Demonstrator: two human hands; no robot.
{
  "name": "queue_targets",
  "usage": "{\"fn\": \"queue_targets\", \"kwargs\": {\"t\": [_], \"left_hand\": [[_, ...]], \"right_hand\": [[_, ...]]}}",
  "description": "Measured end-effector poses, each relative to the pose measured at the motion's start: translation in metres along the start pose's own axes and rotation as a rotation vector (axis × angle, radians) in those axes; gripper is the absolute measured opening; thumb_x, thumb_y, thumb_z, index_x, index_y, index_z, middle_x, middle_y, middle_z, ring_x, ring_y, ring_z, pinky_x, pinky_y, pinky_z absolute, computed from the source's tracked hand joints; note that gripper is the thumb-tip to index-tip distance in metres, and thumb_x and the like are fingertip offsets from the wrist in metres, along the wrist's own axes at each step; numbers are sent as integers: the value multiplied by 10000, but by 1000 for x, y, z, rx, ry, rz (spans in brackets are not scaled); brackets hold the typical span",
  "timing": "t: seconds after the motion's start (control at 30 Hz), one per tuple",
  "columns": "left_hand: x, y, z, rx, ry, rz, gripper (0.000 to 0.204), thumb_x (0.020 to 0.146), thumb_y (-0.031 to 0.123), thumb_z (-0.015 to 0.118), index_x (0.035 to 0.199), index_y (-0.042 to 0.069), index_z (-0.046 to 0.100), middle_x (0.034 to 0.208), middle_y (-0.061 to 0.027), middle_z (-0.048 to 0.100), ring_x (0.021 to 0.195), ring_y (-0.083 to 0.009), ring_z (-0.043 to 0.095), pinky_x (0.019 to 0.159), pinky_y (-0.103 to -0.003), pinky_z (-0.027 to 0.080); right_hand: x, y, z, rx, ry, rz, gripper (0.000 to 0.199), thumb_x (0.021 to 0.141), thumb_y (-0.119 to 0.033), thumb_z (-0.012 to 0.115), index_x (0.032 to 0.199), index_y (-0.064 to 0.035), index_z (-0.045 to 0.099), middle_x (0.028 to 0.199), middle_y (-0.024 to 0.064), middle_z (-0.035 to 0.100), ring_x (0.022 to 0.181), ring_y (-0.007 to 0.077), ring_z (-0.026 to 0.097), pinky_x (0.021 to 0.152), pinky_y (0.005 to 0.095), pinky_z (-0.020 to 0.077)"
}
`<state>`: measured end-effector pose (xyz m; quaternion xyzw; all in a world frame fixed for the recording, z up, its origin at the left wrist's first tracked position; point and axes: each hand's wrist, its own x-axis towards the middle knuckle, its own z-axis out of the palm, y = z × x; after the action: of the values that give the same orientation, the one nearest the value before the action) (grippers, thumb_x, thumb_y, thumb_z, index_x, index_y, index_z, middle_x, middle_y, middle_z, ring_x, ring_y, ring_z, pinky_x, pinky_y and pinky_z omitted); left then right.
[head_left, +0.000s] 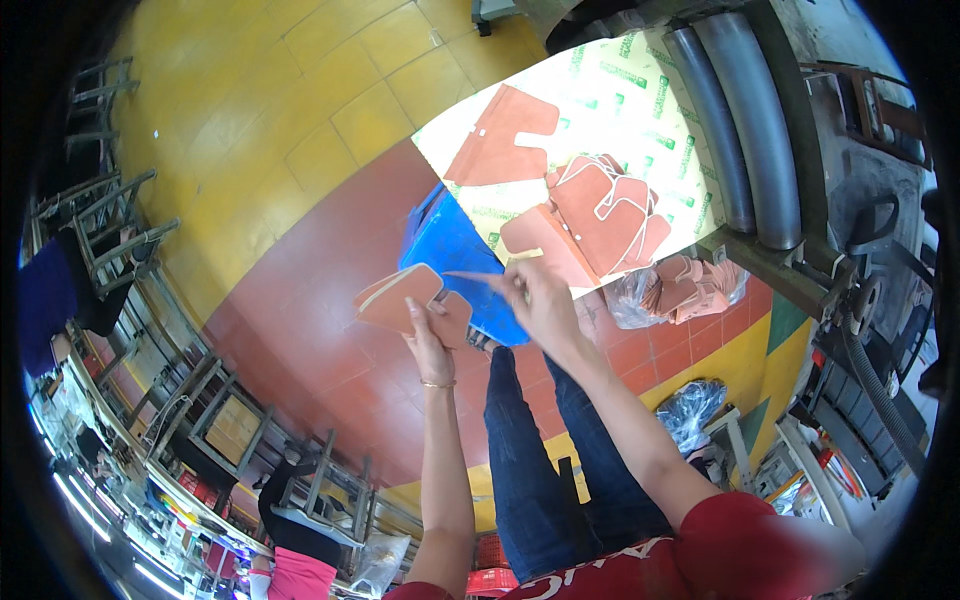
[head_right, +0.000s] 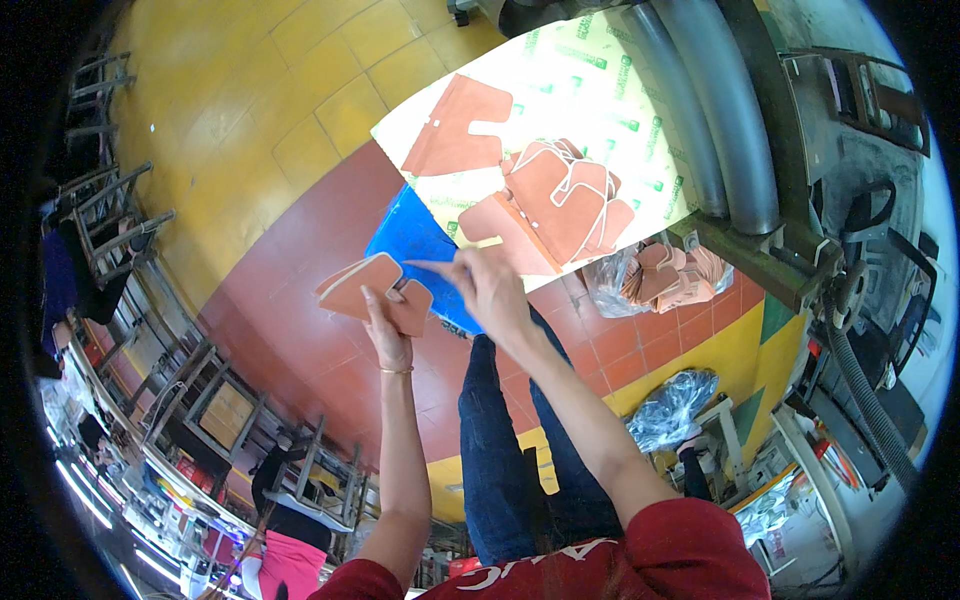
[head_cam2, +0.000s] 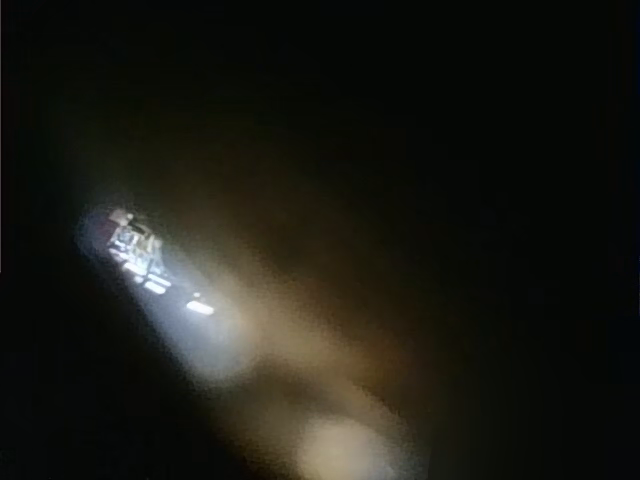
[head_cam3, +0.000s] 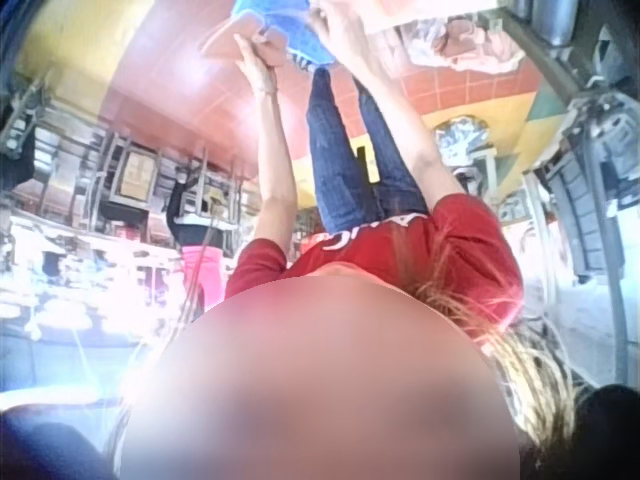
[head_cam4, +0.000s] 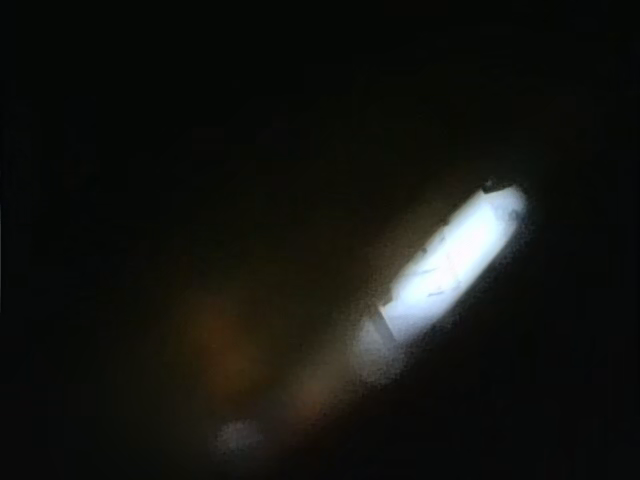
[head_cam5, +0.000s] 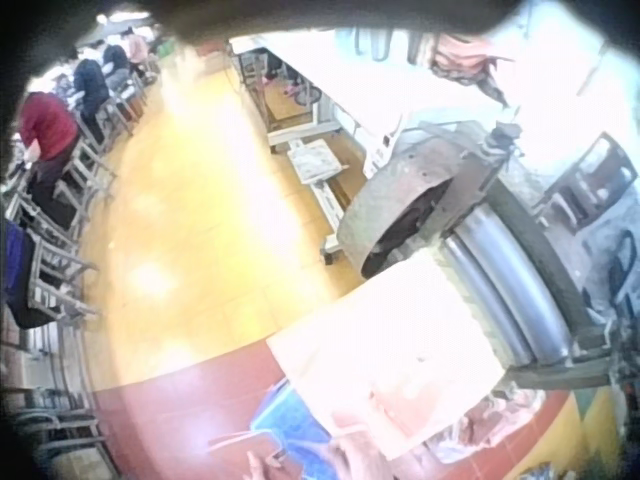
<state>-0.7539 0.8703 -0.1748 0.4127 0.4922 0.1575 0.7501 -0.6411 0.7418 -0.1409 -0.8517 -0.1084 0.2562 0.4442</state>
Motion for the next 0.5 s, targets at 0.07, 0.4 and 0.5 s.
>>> {"fn": "queue_targets", "kwargs": {"t": [0.07, 0.4, 0.5], "left_hand": [[1, 3, -10, -37, 11, -77, 405, 980, 430, 427, 1111, 52, 487, 772, -29, 545, 777, -128, 550, 698, -294, 481], [-27, 2, -11, -202, -375, -436, 628, 948, 480, 448, 1398, 65, 310, 1341, -82, 437, 1207, -225, 463, 973, -359, 426], [-26, -3, -5, 6, -433, -417, 340, 958, 215, 504, 1244, 37, 455, 1148, -67, 554, 1087, -186, 534, 920, -323, 446]], "right_hand": [[-36, -28, -15, 62, -70, -35, 119, 825, -20, 652, 899, 4, 562, 764, 100, 635, 668, 186, 643, 571, 281, 480], [-27, -14, 17, 418, 7, 363, 258, 841, -111, 691, 1036, 18, 584, 940, 109, 632, 651, 103, 614, 586, 216, 484], [-33, -1, 7, 236, 198, 316, 275, 827, -143, 701, 1040, 3, 606, 999, 109, 601, 694, 126, 604, 594, 253, 491]]}}
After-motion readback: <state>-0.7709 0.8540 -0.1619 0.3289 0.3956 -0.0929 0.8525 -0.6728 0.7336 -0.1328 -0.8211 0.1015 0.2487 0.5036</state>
